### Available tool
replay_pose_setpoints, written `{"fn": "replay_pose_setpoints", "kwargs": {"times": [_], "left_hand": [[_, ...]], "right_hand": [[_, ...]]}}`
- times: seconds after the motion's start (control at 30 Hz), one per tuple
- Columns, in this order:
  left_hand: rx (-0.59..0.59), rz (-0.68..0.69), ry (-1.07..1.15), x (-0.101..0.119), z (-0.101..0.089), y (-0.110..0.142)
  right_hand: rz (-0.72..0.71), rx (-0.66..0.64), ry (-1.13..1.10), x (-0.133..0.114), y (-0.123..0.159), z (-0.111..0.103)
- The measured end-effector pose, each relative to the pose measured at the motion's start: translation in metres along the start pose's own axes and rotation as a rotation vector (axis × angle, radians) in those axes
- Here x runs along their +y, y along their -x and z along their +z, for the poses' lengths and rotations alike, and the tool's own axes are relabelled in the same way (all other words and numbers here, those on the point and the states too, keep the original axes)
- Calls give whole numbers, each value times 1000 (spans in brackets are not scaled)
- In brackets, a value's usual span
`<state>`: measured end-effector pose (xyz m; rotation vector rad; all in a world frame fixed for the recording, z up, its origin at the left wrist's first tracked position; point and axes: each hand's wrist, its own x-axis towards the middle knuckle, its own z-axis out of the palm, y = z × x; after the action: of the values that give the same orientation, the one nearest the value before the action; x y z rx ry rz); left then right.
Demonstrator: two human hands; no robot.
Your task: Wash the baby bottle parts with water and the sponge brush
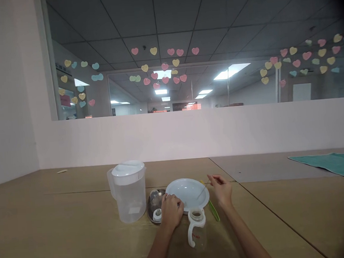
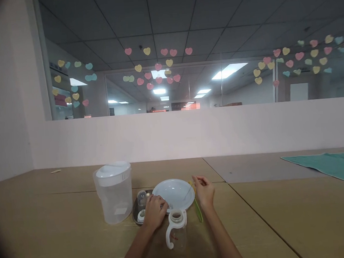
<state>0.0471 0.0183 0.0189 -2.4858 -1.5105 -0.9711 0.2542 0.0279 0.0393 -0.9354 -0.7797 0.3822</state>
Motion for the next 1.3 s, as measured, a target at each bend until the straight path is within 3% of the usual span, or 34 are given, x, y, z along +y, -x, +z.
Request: {"fn": "replay_pose_setpoints", "kwargs": {"times": [0.2,0.4,0.63,0.77,0.93,1.3], "left_hand": [[-6,-9,23,-1,-1,1],[2,-50,96,2,-1,3],[415,25,231,11,-6,3],[553,54,364,19,-15,2],[625,84,580,35,-23,9],[713,279,562,56,-29,23]], "right_hand": [[-140,-244,243,23,13,8],[-206,-279,430,32,18,4],[-251,-290,525,34,19,3],[-275,-297,552,34,20,3],[-298,-298,589,32,22,4],[-356,-297,635,36,22,5]]}}
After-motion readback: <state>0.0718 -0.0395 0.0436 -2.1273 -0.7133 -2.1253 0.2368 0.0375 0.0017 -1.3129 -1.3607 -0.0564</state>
